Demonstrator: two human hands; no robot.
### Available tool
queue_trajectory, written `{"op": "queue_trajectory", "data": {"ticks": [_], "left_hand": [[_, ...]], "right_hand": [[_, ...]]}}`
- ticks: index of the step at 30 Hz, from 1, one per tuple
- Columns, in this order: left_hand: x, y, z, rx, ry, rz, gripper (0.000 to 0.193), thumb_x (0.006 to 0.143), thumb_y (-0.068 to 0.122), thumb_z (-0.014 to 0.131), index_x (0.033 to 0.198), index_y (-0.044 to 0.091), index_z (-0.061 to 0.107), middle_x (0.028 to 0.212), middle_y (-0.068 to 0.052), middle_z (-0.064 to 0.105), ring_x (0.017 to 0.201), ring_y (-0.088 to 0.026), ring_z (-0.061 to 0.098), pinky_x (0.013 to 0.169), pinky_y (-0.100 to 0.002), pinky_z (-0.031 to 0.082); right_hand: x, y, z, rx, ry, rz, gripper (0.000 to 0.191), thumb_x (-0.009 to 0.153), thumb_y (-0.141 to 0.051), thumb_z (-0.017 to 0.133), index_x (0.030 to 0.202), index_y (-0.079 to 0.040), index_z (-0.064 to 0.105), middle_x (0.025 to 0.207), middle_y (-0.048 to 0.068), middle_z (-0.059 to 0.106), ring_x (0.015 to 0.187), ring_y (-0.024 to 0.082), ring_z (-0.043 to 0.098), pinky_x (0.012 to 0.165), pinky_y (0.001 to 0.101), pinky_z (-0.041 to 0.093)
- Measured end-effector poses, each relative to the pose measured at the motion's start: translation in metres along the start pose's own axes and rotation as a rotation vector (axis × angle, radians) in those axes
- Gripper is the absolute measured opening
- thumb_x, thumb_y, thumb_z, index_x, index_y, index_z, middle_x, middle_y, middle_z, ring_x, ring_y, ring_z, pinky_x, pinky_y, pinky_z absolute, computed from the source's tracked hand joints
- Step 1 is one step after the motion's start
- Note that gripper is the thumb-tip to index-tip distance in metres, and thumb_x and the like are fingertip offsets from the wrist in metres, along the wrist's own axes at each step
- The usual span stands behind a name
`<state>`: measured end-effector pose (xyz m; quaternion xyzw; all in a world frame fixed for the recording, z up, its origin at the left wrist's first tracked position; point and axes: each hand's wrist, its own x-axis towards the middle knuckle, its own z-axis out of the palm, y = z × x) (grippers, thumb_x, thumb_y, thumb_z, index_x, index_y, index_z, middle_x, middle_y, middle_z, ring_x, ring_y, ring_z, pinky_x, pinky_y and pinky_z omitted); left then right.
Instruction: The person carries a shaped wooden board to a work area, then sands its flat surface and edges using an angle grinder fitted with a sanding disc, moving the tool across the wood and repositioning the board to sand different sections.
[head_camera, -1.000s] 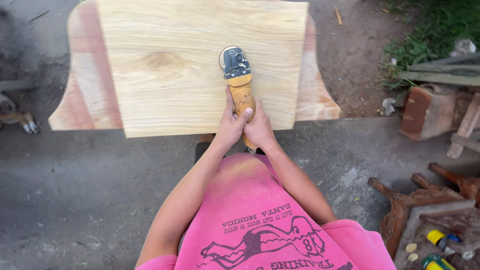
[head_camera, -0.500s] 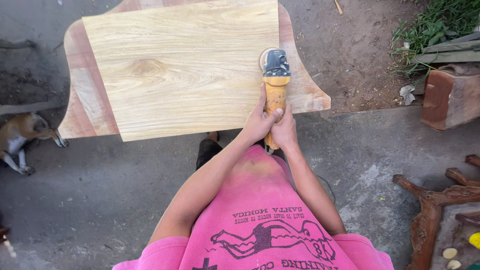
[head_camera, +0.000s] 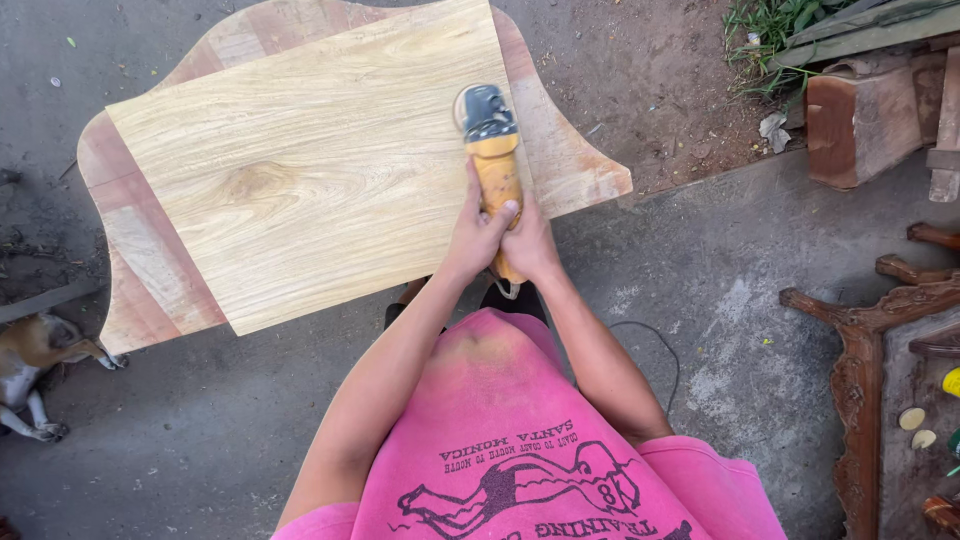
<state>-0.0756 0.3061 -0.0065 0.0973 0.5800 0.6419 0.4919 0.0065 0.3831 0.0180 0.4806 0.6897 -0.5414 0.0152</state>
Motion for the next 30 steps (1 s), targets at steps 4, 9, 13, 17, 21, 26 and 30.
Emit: {"op": "queue_trajectory", "data": {"ticks": [4,9,13,17,21,26,30], "left_hand": [[0.007,0.0,0.015,0.164,-0.061,0.058,0.098,0.1,0.011,0.063,0.165,0.009,-0.01,0.153,-0.023,0.049,0.128,-0.026,0.061,0.106,-0.034,0.051],[-0.017,-0.006,0.015,0.159,-0.05,-0.016,0.099,0.099,0.013,0.062,0.165,0.01,-0.012,0.149,-0.023,0.053,0.127,-0.024,0.061,0.106,-0.033,0.049],[-0.019,-0.008,0.018,0.023,-0.01,0.047,0.099,0.1,0.011,0.06,0.162,0.01,-0.017,0.153,-0.022,0.046,0.133,-0.024,0.057,0.109,-0.035,0.049],[-0.006,-0.005,0.02,0.257,-0.015,-0.086,0.098,0.099,0.013,0.062,0.165,0.01,-0.011,0.149,-0.023,0.052,0.128,-0.025,0.06,0.107,-0.034,0.049],[-0.017,-0.004,0.007,0.201,0.016,-0.012,0.098,0.101,0.011,0.061,0.165,0.008,-0.012,0.155,-0.023,0.044,0.134,-0.026,0.056,0.111,-0.034,0.046],[-0.052,-0.014,-0.007,0.005,0.104,-0.01,0.099,0.1,0.014,0.059,0.162,0.008,-0.018,0.152,-0.022,0.047,0.131,-0.025,0.057,0.108,-0.034,0.049],[-0.03,-0.01,0.011,0.069,-0.003,0.027,0.098,0.1,0.018,0.062,0.164,0.008,-0.013,0.148,-0.023,0.051,0.127,-0.026,0.061,0.105,-0.034,0.051]], "right_hand": [[-0.004,0.008,-0.009,0.063,0.087,0.024,0.061,0.088,-0.029,0.077,0.138,-0.005,0.051,0.116,0.021,0.074,0.109,0.031,0.074,0.089,0.0413,0.057],[-0.018,0.02,-0.006,0.074,0.047,0.047,0.068,0.084,-0.029,0.079,0.14,-0.006,0.049,0.114,0.021,0.074,0.107,0.032,0.074,0.087,0.0416,0.057],[-0.011,0.03,-0.009,-0.042,-0.008,0.023,0.07,0.088,-0.028,0.078,0.145,-0.005,0.045,0.115,0.025,0.072,0.109,0.039,0.069,0.088,0.044,0.055],[-0.005,0.032,-0.012,0.057,0.033,0.018,0.064,0.088,-0.031,0.078,0.139,-0.006,0.05,0.117,0.023,0.075,0.11,0.036,0.075,0.089,0.0431,0.058],[-0.009,0.023,0.002,0.02,-0.005,0.005,0.071,0.086,-0.032,0.079,0.142,-0.006,0.045,0.116,0.025,0.072,0.11,0.039,0.072,0.088,0.0447,0.057],[-0.027,0.024,0.018,0.009,-0.132,-0.058,0.071,0.086,-0.029,0.076,0.146,-0.008,0.044,0.118,0.026,0.072,0.112,0.04,0.069,0.089,0.0453,0.056],[-0.022,0.033,0.002,0.005,0.007,-0.014,0.067,0.086,-0.029,0.078,0.142,-0.007,0.047,0.117,0.023,0.073,0.109,0.036,0.072,0.088,0.0442,0.057]]}}
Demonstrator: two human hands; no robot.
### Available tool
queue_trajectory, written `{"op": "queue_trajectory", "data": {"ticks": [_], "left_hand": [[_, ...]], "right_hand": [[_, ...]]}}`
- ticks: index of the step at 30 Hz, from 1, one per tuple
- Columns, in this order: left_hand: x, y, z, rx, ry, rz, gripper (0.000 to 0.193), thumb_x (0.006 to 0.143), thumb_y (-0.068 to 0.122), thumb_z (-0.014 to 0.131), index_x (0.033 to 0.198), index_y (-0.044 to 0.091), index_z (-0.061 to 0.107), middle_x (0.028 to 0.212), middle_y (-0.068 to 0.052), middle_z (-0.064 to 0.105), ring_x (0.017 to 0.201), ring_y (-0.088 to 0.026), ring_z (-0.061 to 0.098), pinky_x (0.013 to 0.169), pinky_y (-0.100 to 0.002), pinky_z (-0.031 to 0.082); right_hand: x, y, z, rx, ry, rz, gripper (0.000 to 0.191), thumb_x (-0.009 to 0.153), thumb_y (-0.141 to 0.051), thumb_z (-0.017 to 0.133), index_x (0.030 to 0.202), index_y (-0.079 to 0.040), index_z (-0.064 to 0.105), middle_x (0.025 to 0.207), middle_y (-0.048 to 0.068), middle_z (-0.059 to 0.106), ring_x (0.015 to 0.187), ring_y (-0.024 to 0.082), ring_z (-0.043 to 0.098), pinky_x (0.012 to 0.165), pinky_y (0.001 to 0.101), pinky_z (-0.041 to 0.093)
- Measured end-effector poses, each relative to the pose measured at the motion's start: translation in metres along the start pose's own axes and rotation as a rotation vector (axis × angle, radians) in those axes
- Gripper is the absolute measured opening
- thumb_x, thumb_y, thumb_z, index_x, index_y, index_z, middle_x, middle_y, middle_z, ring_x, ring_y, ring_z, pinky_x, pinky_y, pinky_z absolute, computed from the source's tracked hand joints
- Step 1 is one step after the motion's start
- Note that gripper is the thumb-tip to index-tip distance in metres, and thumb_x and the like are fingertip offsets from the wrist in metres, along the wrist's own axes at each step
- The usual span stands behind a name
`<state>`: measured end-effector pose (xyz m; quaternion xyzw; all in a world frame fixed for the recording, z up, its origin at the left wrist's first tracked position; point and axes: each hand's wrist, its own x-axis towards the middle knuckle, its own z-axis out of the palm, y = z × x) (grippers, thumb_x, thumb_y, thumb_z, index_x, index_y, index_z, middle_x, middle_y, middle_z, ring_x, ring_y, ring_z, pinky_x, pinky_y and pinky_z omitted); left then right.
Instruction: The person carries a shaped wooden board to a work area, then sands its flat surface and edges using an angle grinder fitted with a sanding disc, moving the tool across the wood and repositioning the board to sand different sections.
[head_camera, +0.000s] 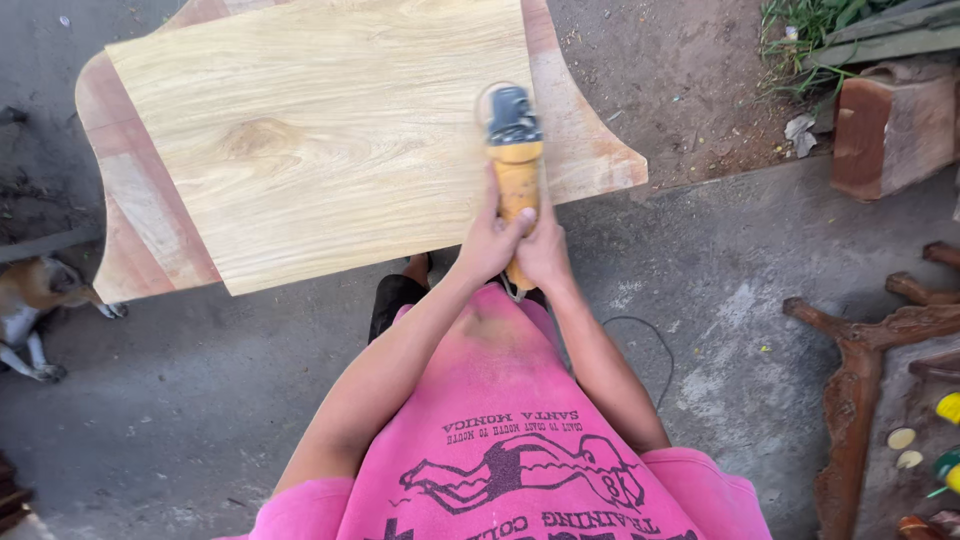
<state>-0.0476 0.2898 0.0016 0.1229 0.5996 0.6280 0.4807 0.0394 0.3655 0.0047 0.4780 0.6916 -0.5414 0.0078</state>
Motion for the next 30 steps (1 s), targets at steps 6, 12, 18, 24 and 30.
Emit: {"op": "queue_trajectory", "data": {"ticks": [6,12,18,24,30], "left_hand": [[-0.005,0.015,-0.004,0.344,0.027,-0.274,0.102,0.091,0.034,0.063,0.168,0.018,-0.003,0.114,-0.025,0.075,0.098,-0.029,0.074,0.092,-0.033,0.055],[-0.052,-0.013,-0.069,0.158,0.215,-0.016,0.098,0.099,0.028,0.063,0.165,0.009,-0.007,0.139,-0.022,0.062,0.117,-0.024,0.069,0.099,-0.033,0.053],[-0.088,-0.018,-0.134,-0.14,0.368,0.052,0.097,0.101,0.013,0.059,0.164,0.008,-0.015,0.148,-0.02,0.05,0.124,-0.024,0.061,0.103,-0.033,0.052],[-0.076,-0.011,-0.122,-0.163,0.304,0.015,0.097,0.101,0.012,0.059,0.164,0.009,-0.015,0.146,-0.021,0.051,0.122,-0.023,0.06,0.103,-0.033,0.051],[-0.037,-0.009,-0.061,-0.119,0.105,0.009,0.1,0.101,0.014,0.059,0.163,0.01,-0.019,0.149,-0.022,0.051,0.128,-0.023,0.06,0.108,-0.032,0.049]], "right_hand": [[-0.004,0.0,0.002,0.068,0.027,-0.081,0.058,0.09,-0.023,0.076,0.139,-0.005,0.049,0.122,0.021,0.072,0.111,0.033,0.073,0.089,0.0428,0.058],[-0.024,-0.027,0.065,-0.051,-0.143,-0.103,0.063,0.086,-0.026,0.078,0.139,-0.009,0.047,0.116,0.021,0.074,0.108,0.033,0.074,0.088,0.0422,0.057],[-0.035,-0.07,0.127,-0.161,-0.354,-0.125,0.069,0.087,-0.029,0.073,0.146,-0.013,0.043,0.114,0.025,0.071,0.109,0.043,0.069,0.088,0.0477,0.055],[-0.031,-0.072,0.112,-0.161,-0.285,-0.113,0.069,0.087,-0.032,0.076,0.145,-0.014,0.044,0.112,0.024,0.073,0.106,0.043,0.071,0.086,0.0468,0.057],[-0.023,-0.045,0.054,-0.081,-0.098,-0.026,0.068,0.084,-0.03,0.078,0.142,-0.011,0.046,0.115,0.02,0.073,0.106,0.034,0.074,0.086,0.0424,0.057]]}}
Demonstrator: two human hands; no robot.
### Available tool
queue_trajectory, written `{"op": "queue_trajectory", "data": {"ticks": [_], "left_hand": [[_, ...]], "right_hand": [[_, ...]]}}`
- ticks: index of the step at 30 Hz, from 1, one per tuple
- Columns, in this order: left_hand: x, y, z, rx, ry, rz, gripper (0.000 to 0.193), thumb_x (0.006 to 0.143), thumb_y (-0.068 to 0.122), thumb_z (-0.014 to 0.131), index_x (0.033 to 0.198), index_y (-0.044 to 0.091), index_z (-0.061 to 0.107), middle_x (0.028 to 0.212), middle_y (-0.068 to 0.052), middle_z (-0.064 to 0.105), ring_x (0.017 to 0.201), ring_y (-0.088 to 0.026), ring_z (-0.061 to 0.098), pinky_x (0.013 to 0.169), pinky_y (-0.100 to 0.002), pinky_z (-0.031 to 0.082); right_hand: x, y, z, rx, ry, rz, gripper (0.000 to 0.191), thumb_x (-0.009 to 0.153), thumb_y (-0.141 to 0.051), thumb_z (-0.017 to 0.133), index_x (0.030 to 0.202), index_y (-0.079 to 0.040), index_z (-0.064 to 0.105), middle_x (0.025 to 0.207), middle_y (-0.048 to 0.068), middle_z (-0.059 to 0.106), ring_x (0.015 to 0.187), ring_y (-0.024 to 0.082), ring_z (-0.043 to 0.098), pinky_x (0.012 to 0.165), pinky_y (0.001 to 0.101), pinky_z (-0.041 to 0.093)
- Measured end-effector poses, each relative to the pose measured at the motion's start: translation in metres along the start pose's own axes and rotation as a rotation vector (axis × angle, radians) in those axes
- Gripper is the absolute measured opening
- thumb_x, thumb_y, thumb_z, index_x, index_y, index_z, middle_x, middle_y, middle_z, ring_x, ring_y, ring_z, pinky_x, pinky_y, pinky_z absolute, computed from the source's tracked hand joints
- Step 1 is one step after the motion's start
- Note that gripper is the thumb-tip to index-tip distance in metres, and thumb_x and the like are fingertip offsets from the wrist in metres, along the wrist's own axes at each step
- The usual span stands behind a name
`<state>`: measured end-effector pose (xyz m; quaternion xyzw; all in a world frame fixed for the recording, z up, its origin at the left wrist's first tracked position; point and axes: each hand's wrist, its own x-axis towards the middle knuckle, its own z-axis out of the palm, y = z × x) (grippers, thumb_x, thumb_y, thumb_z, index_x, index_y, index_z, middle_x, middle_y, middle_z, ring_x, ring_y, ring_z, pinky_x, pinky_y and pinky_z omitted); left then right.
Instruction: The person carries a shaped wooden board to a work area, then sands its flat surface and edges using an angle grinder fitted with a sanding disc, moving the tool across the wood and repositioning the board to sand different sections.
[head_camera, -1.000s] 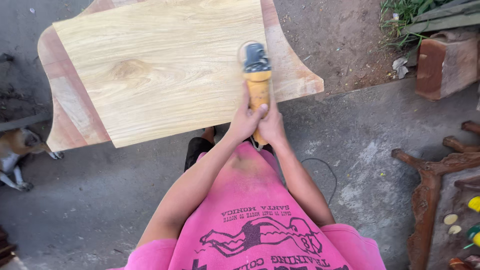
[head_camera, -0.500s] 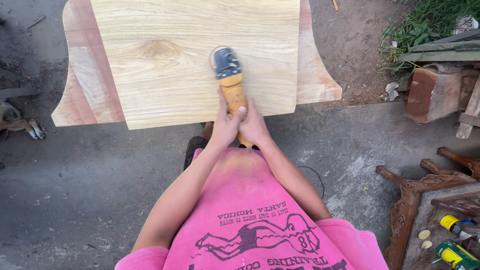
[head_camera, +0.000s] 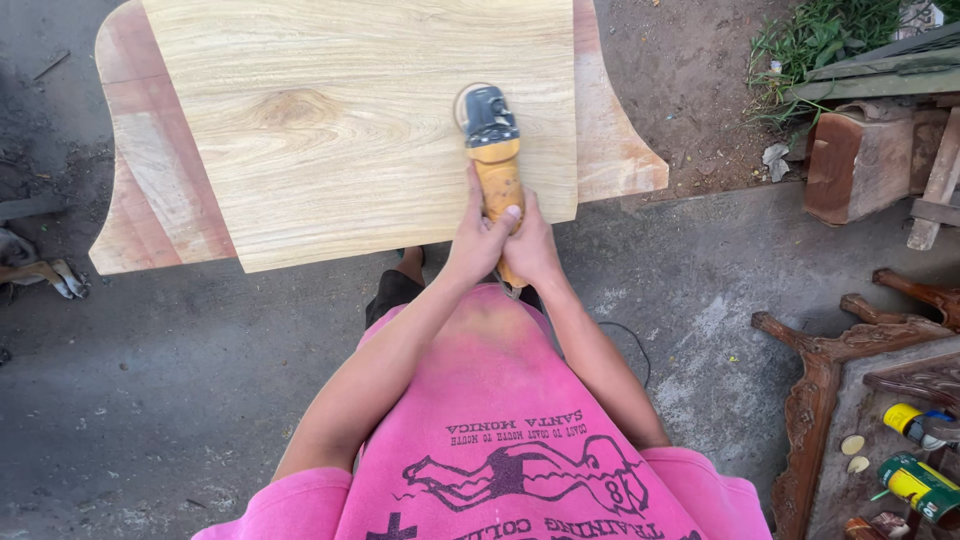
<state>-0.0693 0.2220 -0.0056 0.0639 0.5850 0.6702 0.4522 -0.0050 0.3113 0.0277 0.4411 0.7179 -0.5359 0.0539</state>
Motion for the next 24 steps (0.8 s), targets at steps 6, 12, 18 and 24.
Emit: {"op": "queue_trajectory", "data": {"ticks": [6,12,18,24], "left_hand": [[0.021,0.008,0.032,0.307,-0.113,-0.134,0.1,0.098,0.017,0.064,0.165,0.013,-0.01,0.14,-0.022,0.06,0.118,-0.023,0.066,0.103,-0.032,0.05],[-0.005,-0.003,0.02,0.116,0.05,-0.045,0.098,0.099,0.016,0.06,0.164,0.007,-0.013,0.145,-0.022,0.055,0.121,-0.023,0.065,0.101,-0.032,0.053],[-0.005,-0.026,0.047,0.129,0.02,0.086,0.097,0.103,0.015,0.061,0.164,0.005,-0.013,0.151,-0.025,0.05,0.13,-0.027,0.06,0.108,-0.035,0.05],[0.023,-0.011,0.078,0.372,-0.071,0.0,0.1,0.095,0.027,0.066,0.166,0.011,-0.002,0.122,-0.027,0.07,0.106,-0.03,0.073,0.094,-0.035,0.055]], "right_hand": [[0.003,0.022,-0.026,0.042,0.134,0.072,0.059,0.089,-0.029,0.076,0.137,-0.009,0.049,0.119,0.02,0.074,0.109,0.033,0.075,0.087,0.0425,0.059],[0.002,0.023,-0.017,-0.014,-0.014,0.001,0.068,0.085,-0.032,0.077,0.142,-0.011,0.046,0.114,0.024,0.073,0.109,0.04,0.071,0.086,0.0456,0.056],[-0.002,0.041,-0.04,-0.021,-0.007,0.037,0.073,0.084,-0.033,0.078,0.145,-0.011,0.045,0.111,0.025,0.073,0.108,0.042,0.07,0.086,0.0461,0.056],[0.005,0.058,-0.063,0.079,0.178,0.011,0.062,0.088,-0.03,0.077,0.139,-0.007,0.05,0.119,0.021,0.074,0.111,0.035,0.074,0.089,0.0426,0.057]]}}
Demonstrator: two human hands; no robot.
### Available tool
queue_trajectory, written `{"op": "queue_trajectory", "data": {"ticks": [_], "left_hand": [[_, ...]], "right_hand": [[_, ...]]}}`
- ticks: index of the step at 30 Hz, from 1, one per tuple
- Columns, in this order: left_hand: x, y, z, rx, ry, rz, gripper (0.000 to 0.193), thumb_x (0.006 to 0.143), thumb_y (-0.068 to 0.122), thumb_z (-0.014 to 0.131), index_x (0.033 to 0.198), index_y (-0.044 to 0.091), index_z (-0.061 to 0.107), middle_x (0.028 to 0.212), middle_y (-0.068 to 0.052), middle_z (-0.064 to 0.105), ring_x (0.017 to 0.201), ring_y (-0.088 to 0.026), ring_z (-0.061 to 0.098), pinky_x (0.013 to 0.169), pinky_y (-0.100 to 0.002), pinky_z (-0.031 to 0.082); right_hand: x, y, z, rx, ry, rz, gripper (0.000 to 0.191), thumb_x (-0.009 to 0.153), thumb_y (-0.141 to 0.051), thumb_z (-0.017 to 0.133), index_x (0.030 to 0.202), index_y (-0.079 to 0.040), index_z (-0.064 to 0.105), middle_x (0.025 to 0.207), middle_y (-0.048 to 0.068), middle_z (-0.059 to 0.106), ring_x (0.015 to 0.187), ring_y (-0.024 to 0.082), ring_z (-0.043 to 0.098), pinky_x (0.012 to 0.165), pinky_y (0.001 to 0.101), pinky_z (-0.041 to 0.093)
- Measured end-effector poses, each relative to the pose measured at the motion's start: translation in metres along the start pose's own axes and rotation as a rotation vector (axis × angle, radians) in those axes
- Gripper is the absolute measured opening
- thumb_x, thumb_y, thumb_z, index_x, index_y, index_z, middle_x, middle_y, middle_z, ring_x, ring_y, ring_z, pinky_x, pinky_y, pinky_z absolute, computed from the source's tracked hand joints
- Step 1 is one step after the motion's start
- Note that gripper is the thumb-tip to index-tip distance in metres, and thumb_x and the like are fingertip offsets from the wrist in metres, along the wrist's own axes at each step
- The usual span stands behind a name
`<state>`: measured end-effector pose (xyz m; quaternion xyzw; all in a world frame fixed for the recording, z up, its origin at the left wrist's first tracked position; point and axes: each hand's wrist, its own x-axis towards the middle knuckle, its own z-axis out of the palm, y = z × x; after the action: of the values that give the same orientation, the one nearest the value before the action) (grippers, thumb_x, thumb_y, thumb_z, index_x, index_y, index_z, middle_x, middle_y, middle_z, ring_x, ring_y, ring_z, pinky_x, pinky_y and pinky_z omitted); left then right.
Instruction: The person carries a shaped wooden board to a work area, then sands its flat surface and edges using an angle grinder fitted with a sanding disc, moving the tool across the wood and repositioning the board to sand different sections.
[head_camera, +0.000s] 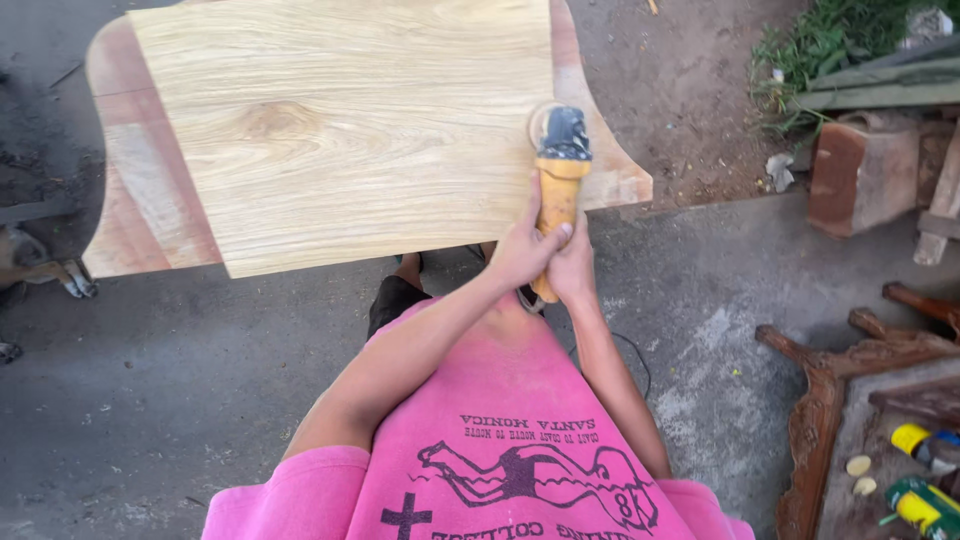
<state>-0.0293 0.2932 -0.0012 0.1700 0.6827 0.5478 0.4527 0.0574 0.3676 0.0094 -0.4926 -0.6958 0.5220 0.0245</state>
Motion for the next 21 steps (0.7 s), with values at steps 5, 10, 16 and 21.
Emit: {"op": "queue_trajectory", "data": {"ticks": [5,10,16,21], "left_hand": [[-0.044,0.002,-0.028,0.029,0.021,-0.238,0.104,0.091,0.032,0.065,0.166,0.014,-0.006,0.11,-0.024,0.075,0.091,-0.027,0.075,0.087,-0.032,0.057],[-0.066,-0.021,-0.087,-0.153,0.152,-0.112,0.1,0.095,0.022,0.066,0.165,0.009,-0.005,0.127,-0.02,0.07,0.1,-0.019,0.072,0.091,-0.029,0.056],[-0.085,-0.045,-0.15,-0.479,0.264,0.021,0.098,0.099,0.013,0.061,0.163,0.004,-0.012,0.143,-0.02,0.056,0.12,-0.02,0.063,0.1,-0.03,0.053],[-0.112,-0.056,-0.194,-0.369,0.422,-0.025,0.098,0.099,0.015,0.062,0.164,0.003,-0.01,0.142,-0.019,0.057,0.119,-0.021,0.063,0.101,-0.031,0.052]], "right_hand": [[-0.031,-0.004,0.023,-0.067,-0.104,-0.024,0.061,0.088,-0.026,0.077,0.139,-0.006,0.049,0.118,0.022,0.073,0.111,0.035,0.072,0.088,0.0429,0.056],[-0.039,-0.036,0.08,-0.118,-0.229,-0.029,0.065,0.086,-0.028,0.079,0.138,-0.007,0.048,0.111,0.022,0.074,0.105,0.035,0.074,0.085,0.0424,0.057],[-0.051,-0.077,0.148,-0.091,-0.349,-0.126,0.065,0.086,-0.029,0.076,0.141,-0.008,0.048,0.111,0.021,0.076,0.105,0.035,0.077,0.087,0.0419,0.058],[-0.059,-0.097,0.191,-0.198,-0.475,-0.194,0.076,0.084,-0.032,0.079,0.145,-0.008,0.042,0.114,0.026,0.071,0.106,0.044,0.07,0.085,0.0461,0.056]]}}
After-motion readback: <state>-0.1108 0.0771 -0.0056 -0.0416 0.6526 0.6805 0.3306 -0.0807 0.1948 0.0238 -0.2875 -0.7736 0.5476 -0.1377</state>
